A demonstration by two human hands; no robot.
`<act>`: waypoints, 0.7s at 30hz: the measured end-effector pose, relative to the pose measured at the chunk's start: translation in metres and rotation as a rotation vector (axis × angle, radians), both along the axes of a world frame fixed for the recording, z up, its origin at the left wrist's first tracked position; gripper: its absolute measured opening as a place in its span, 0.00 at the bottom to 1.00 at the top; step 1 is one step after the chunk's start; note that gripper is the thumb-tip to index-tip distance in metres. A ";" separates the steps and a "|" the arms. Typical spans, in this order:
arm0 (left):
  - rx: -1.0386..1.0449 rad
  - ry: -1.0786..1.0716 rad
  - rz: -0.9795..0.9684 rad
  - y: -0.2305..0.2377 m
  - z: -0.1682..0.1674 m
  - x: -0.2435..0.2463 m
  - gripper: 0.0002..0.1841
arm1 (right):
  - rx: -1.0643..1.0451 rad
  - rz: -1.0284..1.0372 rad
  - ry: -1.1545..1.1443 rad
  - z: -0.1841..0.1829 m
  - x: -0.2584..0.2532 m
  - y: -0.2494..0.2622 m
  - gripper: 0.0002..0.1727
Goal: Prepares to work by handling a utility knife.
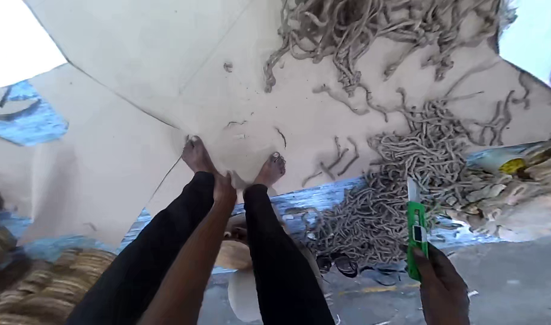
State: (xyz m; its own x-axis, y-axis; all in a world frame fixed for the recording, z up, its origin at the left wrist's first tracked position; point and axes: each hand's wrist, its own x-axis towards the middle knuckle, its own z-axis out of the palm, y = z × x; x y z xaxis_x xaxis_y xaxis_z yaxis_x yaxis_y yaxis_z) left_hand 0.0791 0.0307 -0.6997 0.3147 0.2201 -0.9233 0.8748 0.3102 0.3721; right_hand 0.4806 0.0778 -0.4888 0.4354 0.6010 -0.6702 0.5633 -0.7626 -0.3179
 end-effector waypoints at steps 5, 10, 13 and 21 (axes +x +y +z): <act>0.435 -0.458 0.083 -0.003 0.024 0.034 0.29 | 0.018 -0.066 0.020 -0.011 0.005 -0.010 0.23; 0.080 -0.063 -0.083 -0.011 -0.012 0.018 0.33 | -0.013 -0.217 0.069 -0.013 -0.005 -0.015 0.16; 0.036 0.151 -0.242 0.072 -0.018 -0.010 0.33 | -0.042 -0.236 0.097 0.010 0.001 -0.015 0.17; -0.517 -0.547 -0.402 0.062 0.218 -0.090 0.17 | -0.117 -0.193 0.143 -0.015 -0.017 0.003 0.23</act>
State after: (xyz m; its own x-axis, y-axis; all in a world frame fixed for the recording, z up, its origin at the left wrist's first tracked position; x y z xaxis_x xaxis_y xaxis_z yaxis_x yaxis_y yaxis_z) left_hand -0.0110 0.0928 -0.4818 0.7093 -0.4115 -0.5723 0.6935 0.2621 0.6711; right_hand 0.4634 0.0804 -0.5039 0.4306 0.4309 -0.7930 0.3592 -0.8879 -0.2874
